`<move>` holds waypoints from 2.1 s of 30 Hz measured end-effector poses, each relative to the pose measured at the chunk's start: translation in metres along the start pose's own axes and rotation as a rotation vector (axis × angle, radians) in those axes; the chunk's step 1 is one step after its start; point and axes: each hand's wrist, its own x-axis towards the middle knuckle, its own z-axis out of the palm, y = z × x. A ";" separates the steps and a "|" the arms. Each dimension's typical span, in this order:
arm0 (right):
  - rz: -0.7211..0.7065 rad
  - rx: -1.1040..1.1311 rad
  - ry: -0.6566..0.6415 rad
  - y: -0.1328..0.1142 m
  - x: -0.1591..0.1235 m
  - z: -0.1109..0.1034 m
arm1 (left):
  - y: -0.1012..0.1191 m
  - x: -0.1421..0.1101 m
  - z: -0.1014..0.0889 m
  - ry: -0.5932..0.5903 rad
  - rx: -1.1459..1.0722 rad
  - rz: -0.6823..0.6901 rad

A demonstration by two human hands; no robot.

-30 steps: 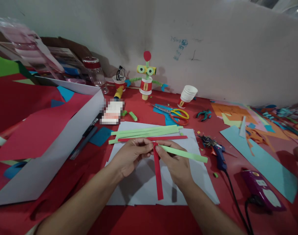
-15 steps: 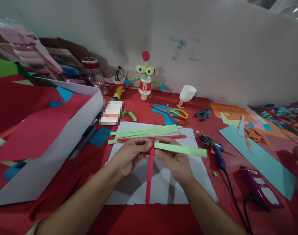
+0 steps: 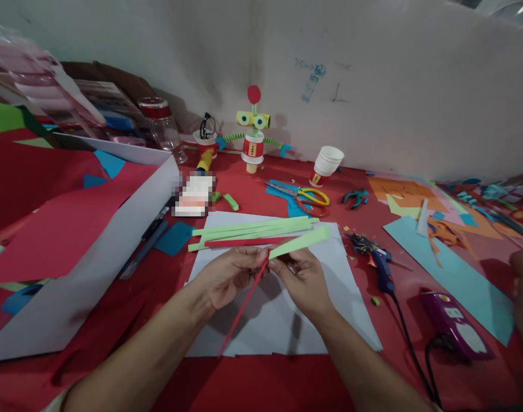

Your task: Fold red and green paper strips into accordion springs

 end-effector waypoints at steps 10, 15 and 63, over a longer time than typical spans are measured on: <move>0.036 0.055 0.046 0.006 -0.004 0.011 | -0.009 0.007 0.000 0.095 -0.131 0.021; 0.161 0.200 -0.006 0.005 -0.009 0.018 | -0.014 0.009 0.006 0.221 -0.275 0.124; 0.447 0.301 0.079 0.009 0.008 0.004 | -0.014 0.004 0.011 0.191 0.159 0.316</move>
